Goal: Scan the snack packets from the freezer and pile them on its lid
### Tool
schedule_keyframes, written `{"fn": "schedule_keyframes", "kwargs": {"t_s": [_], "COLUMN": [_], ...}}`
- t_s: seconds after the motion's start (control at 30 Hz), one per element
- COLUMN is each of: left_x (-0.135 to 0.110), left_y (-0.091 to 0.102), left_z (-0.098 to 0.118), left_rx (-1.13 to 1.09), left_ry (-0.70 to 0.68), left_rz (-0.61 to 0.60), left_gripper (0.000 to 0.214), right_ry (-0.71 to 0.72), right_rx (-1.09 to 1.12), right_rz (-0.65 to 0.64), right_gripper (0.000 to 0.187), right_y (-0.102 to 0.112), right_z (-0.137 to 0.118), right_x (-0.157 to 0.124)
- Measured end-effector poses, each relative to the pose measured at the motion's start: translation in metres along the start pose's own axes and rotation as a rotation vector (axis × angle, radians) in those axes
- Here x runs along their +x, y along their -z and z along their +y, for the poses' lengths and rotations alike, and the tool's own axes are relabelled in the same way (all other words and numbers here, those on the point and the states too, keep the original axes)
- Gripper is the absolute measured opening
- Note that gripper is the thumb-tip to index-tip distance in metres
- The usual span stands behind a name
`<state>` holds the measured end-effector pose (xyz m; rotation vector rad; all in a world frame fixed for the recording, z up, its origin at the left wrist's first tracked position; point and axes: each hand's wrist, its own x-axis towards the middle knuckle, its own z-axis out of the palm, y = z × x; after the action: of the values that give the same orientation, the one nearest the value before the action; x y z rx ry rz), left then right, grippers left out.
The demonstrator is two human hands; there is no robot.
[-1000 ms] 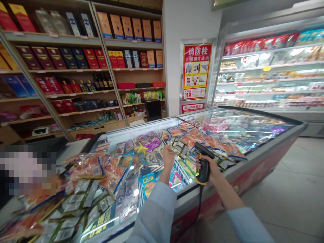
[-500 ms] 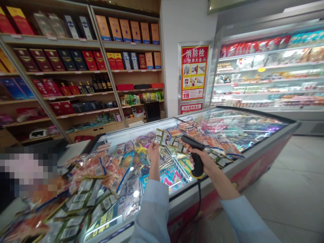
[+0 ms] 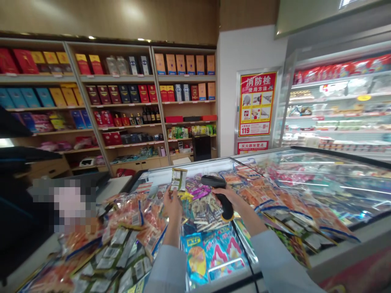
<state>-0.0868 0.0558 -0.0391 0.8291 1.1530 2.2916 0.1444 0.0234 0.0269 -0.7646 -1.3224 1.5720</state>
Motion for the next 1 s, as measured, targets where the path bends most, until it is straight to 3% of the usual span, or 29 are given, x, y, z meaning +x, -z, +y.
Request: {"fn": "schedule_keyframes", "kwargs": {"t_s": [0.13, 0.23, 0.57, 1.0], "left_x": [0.001, -0.002, -0.014, -0.016], "left_y": [0.001, 0.003, -0.004, -0.004], "left_z": [-0.001, -0.004, 0.011, 0.007], "left_rx": [-0.319, -0.384, -0.194, -0.149], "left_ry": [0.204, 0.255, 0.068, 0.054], "left_rz": [0.029, 0.056, 0.097, 0.057], "left_gripper": [0.023, 0.025, 0.028, 0.036], "right_ry": [-0.024, -0.043, -0.025, -0.024], "right_rx": [0.003, 0.028, 0.006, -0.005], "right_rz": [-0.066, -0.128, -0.147, -0.162], "right_gripper": [0.029, 0.028, 0.029, 0.027], "right_y": [0.006, 0.002, -0.009, -0.01], "right_z": [0.012, 0.017, 0.028, 0.023], "right_x": [0.002, -0.002, -0.005, -0.008]}}
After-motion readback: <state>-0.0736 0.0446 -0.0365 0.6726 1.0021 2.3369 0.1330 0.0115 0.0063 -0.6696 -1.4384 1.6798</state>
